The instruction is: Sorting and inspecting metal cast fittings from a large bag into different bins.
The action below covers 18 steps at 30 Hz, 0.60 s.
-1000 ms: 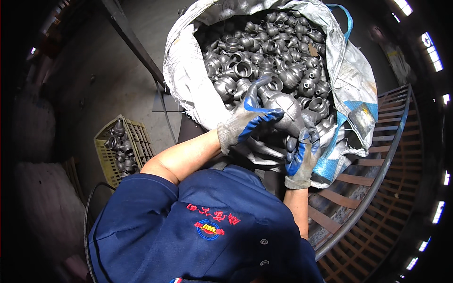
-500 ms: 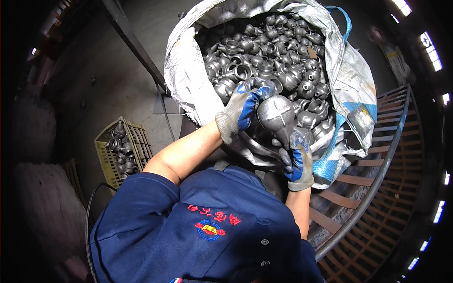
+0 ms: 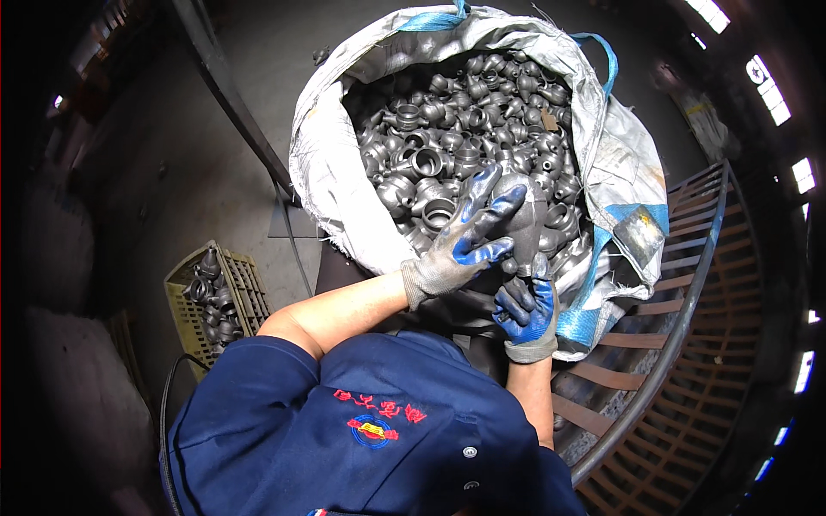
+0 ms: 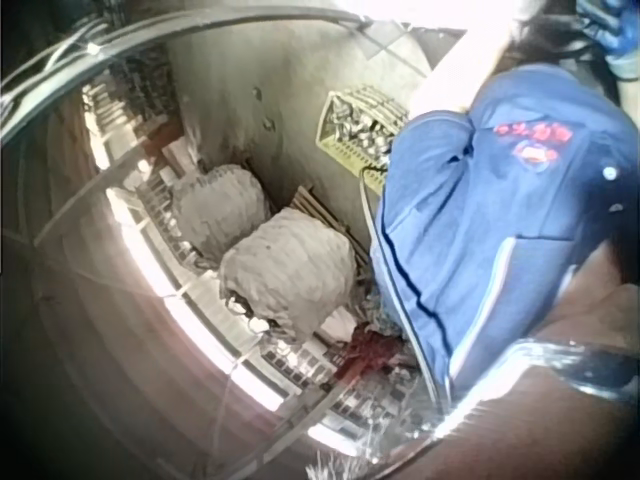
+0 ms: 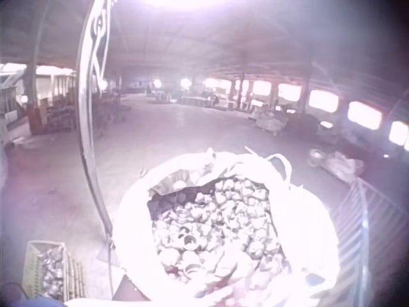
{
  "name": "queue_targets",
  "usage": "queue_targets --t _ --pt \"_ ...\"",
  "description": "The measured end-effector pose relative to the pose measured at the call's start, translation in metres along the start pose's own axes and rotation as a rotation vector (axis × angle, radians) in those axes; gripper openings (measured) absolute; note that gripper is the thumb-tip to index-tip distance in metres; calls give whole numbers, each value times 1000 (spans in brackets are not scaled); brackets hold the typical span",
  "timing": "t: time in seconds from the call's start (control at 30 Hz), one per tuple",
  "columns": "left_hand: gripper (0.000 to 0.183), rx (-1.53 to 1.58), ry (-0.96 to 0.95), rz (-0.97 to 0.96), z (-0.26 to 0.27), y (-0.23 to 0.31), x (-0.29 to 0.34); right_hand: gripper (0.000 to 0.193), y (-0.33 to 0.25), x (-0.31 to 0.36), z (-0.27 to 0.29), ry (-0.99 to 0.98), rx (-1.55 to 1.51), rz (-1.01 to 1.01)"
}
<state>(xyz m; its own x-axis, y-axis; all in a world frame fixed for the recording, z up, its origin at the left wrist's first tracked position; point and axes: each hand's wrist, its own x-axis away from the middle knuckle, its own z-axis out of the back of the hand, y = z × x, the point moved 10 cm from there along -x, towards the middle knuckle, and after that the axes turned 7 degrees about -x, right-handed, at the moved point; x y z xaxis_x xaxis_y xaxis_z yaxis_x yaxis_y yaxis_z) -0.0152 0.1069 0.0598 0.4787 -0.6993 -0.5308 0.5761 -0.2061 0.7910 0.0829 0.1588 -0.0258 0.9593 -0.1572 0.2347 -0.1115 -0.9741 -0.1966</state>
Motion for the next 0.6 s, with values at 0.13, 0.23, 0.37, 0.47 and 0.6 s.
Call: queue_targets --t 0.13,0.23,0.37,0.47,0.6 --pt "25 182 -155 155 -19 -13 22 36 -8 3 5 120 -176 89" --pt "15 435 58 260 17 -12 7 30 -17 7 -3 70 -20 158" --pt "44 374 189 330 45 -15 -12 19 -23 10 8 60 -43 226" --pt "55 763 143 341 12 -35 -14 13 -29 12 -7 81 178 335" --pt "64 582 53 473 5 -26 -18 24 -33 17 -10 130 442 445"
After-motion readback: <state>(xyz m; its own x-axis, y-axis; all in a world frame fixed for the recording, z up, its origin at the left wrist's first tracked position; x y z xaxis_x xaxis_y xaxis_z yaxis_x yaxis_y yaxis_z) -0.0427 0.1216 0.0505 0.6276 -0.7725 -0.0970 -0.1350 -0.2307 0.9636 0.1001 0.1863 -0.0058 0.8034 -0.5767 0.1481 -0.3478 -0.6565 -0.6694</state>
